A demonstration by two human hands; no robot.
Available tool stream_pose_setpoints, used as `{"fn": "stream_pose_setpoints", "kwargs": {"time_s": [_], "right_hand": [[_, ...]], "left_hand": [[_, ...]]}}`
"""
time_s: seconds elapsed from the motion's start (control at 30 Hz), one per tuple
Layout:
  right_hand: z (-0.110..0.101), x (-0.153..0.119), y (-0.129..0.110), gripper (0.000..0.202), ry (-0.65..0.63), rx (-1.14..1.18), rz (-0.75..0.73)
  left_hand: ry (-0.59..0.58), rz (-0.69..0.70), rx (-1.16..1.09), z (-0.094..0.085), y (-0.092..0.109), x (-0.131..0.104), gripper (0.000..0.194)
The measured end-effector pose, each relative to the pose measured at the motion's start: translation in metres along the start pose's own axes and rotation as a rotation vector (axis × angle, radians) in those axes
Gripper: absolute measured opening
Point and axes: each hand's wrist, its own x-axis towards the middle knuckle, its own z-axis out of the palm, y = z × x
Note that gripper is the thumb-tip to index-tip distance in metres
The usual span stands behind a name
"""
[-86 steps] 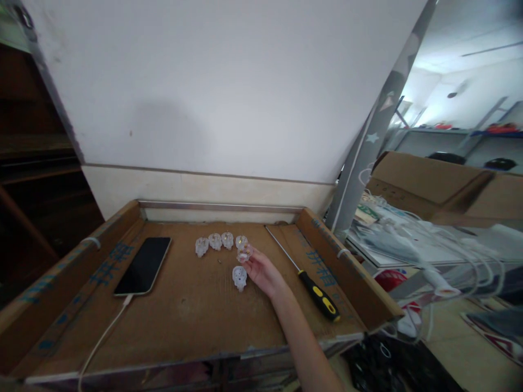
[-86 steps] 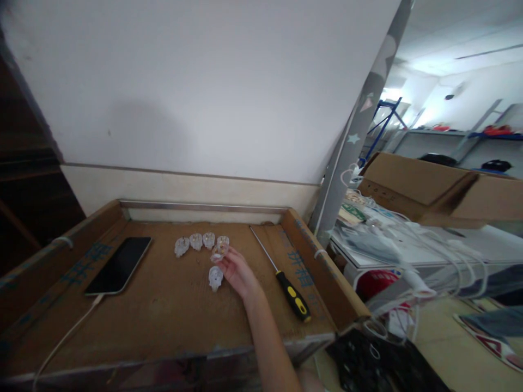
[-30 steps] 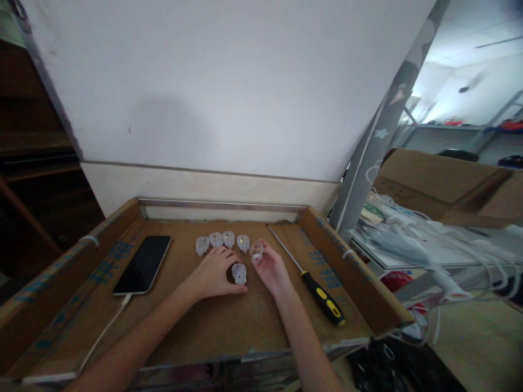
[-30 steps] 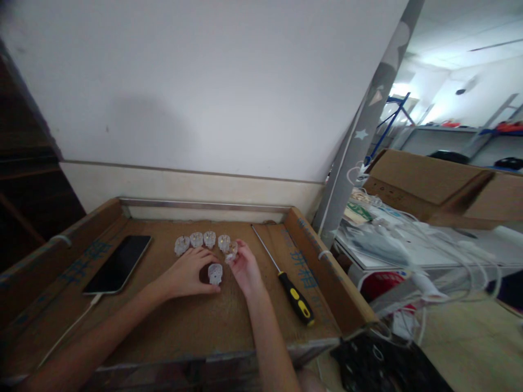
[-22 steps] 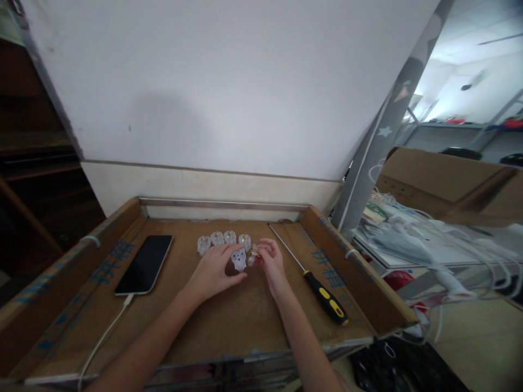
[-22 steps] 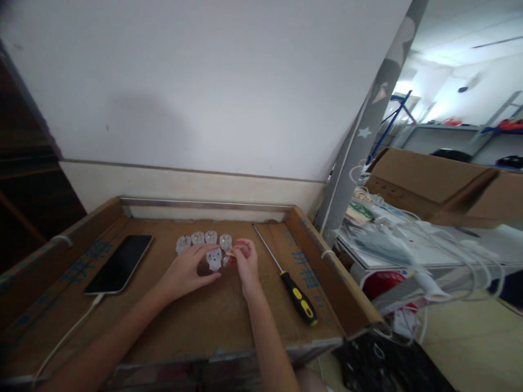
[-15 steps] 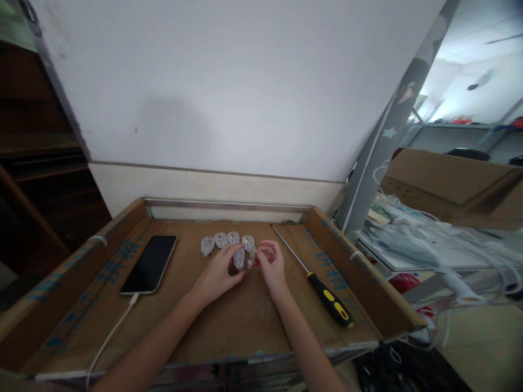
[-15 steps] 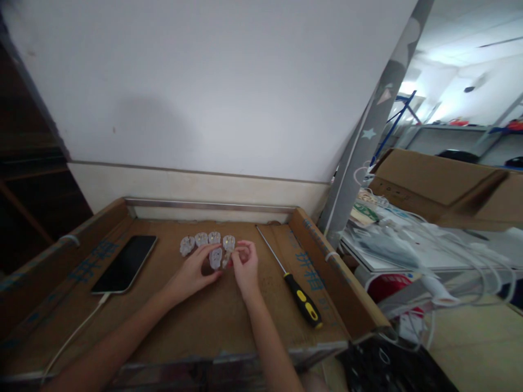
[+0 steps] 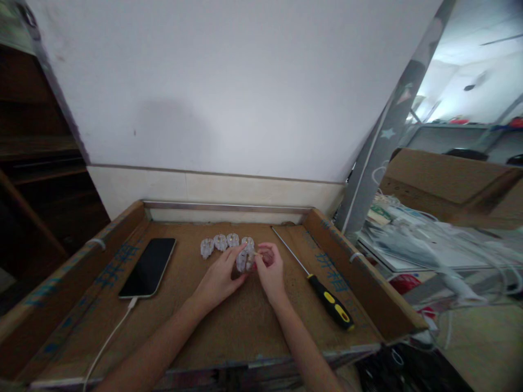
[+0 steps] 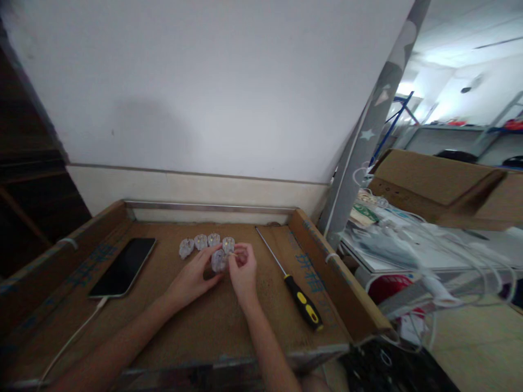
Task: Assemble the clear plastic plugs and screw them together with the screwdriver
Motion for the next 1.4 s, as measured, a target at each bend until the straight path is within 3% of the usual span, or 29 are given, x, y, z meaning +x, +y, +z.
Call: {"fn": "stream_pose_setpoints", "kwargs": {"time_s": [0.2,0.7,1.03,1.27,1.4], "right_hand": [[0.004,-0.004,0.003,0.023,-0.1,-0.034,-0.002],[0.001,-0.003,-0.002,0.021,-0.053,-0.096,-0.046],[0.002,-0.006,0.001,0.024,-0.174,-0.177,-0.08],[0.003,-0.004,0.008,0.027,-0.178,-0.161,-0.094],[0.003,-0.004,0.01,0.027,-0.162,-0.152,-0.08]], "left_hand": [[-0.02,0.036,-0.03,0.004,-0.002,-0.001,0.065],[0.028,-0.008,0.021,0.006,-0.004,-0.001,0.065],[0.03,-0.019,-0.049,0.006,-0.002,0.0,0.065],[0.126,-0.014,-0.21,0.01,-0.007,0.001,0.061],[0.209,-0.176,-0.444,0.013,-0.008,0.004,0.045]]}}
